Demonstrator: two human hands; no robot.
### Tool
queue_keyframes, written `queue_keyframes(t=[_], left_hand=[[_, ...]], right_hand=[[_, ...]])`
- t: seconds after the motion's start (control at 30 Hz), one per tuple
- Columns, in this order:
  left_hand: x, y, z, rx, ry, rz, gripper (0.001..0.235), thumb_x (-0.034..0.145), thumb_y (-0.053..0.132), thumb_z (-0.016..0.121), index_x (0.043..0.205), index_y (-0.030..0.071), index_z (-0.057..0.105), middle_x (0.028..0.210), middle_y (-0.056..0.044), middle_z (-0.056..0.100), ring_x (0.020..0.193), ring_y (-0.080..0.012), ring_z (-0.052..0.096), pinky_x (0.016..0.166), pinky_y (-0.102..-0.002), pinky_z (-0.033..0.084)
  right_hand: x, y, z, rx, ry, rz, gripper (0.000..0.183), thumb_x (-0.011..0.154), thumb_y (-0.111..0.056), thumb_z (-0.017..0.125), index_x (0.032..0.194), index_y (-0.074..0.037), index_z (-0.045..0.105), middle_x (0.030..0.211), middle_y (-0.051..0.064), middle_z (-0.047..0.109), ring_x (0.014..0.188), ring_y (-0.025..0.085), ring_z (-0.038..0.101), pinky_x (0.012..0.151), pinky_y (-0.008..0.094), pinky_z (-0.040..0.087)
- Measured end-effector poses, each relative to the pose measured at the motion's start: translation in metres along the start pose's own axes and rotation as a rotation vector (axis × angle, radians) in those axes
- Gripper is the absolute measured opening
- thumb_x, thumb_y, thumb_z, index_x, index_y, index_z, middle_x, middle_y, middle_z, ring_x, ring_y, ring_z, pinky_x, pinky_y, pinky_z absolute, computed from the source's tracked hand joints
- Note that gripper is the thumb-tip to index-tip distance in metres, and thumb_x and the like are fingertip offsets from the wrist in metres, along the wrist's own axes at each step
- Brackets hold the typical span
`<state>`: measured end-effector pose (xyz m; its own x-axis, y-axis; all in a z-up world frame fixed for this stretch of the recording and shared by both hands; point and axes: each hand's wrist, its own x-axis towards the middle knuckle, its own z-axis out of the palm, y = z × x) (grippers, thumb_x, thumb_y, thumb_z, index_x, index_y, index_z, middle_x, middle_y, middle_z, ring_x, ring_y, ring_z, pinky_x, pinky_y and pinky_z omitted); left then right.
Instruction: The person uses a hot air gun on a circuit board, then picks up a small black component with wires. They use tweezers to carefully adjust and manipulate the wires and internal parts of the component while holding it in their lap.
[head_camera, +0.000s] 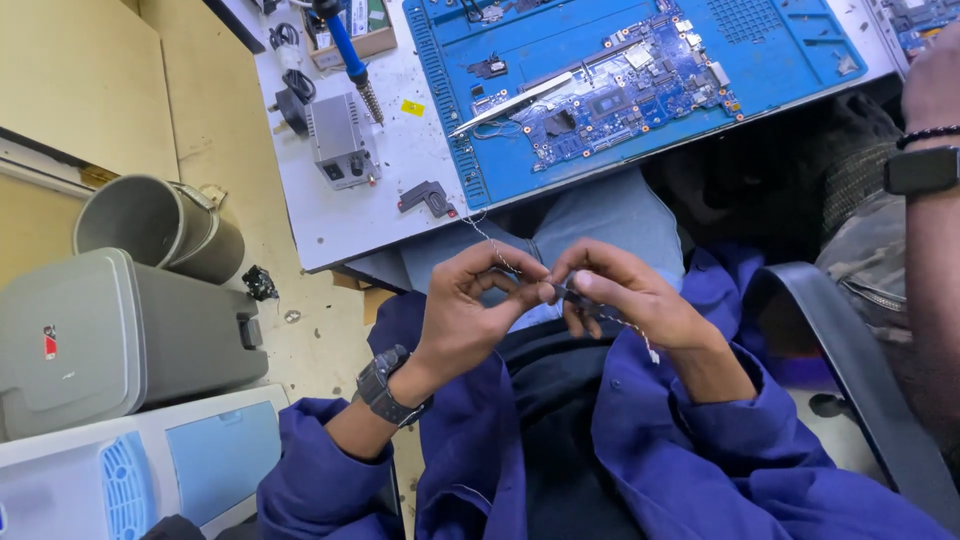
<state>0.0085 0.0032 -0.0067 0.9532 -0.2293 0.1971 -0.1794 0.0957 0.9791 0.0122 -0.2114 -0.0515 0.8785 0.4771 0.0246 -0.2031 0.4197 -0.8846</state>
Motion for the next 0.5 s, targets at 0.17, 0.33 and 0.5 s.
queue_keyframes(t=[0.17, 0.33, 0.5], left_hand=[[-0.001, -0.001, -0.004, -0.041, 0.025, -0.059, 0.03, 0.081, 0.001, 0.086, 0.11, 0.005, 0.078, 0.085, -0.009, 0.074, 0.082, -0.0153, 0.077, 0.067, -0.023, 0.063], [-0.003, 0.007, 0.001, -0.099, 0.031, -0.078, 0.031, 0.086, 0.001, 0.081, 0.117, 0.002, 0.074, 0.089, -0.016, 0.076, 0.078, -0.017, 0.076, 0.063, -0.026, 0.064], [-0.003, 0.005, 0.001, -0.051, 0.015, -0.034, 0.035, 0.09, 0.003, 0.075, 0.125, 0.006, 0.072, 0.093, -0.014, 0.078, 0.08, -0.0139, 0.076, 0.065, -0.025, 0.062]], right_hand=[[-0.01, -0.009, -0.01, -0.463, -0.162, -0.038, 0.037, 0.096, -0.015, 0.066, 0.126, 0.006, 0.07, 0.08, 0.011, 0.07, 0.072, 0.014, 0.065, 0.065, 0.032, 0.058], [-0.009, -0.032, 0.012, -0.549, -0.132, -0.077, 0.037, 0.086, -0.005, 0.076, 0.121, 0.006, 0.069, 0.081, 0.014, 0.077, 0.069, 0.017, 0.074, 0.067, 0.035, 0.062], [-0.008, -0.025, 0.019, -0.531, -0.067, -0.06, 0.019, 0.091, 0.001, 0.07, 0.109, 0.006, 0.073, 0.083, 0.014, 0.081, 0.073, 0.018, 0.08, 0.061, 0.029, 0.064]])
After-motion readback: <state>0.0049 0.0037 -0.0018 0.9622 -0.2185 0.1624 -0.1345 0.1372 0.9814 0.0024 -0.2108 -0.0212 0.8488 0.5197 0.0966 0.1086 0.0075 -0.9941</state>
